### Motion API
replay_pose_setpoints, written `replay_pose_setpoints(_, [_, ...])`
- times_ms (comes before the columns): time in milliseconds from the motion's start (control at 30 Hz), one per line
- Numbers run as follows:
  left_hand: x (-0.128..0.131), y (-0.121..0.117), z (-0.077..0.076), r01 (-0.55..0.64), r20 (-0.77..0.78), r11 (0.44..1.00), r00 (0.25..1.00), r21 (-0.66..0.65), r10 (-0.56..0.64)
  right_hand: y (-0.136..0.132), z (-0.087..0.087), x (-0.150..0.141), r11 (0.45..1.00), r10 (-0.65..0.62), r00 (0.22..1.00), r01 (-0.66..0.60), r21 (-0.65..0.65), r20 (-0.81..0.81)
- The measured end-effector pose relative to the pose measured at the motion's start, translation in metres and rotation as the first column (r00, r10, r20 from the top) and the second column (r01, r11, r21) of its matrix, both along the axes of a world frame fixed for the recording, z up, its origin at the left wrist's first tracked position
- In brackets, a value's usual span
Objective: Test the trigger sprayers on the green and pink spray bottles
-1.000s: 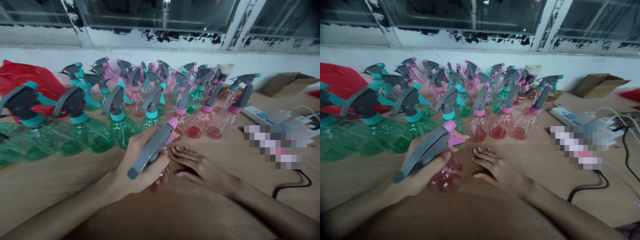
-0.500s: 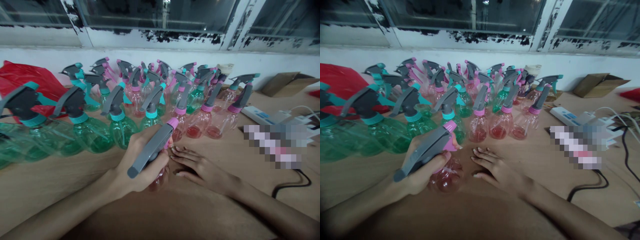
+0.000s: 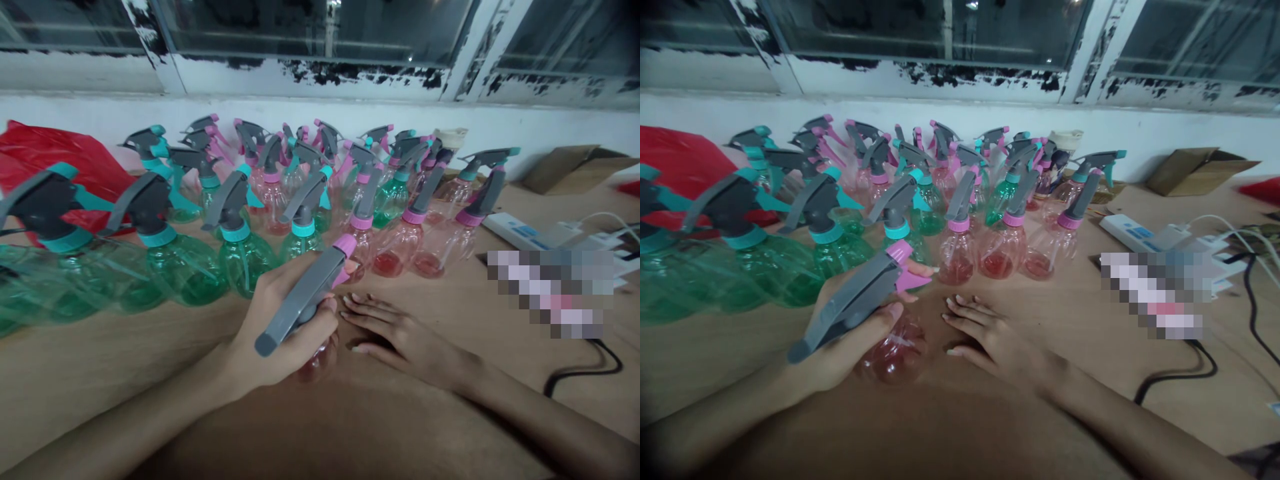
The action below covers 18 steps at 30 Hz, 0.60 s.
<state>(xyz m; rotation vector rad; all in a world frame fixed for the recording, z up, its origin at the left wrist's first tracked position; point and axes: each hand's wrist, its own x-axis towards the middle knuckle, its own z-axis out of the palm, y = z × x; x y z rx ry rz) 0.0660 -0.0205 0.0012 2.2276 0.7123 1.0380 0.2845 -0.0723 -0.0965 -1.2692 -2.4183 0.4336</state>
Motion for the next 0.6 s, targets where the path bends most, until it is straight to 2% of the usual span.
replay_pose_setpoints(600, [-0.0014, -0.0001, -0.0001, 0.016, -0.022, 1.000, 1.000, -0.004, -0.016, 0.0002, 0.0004, 0.0002, 1.000, 0.003, 0.995, -0.003, 0.002, 0.097])
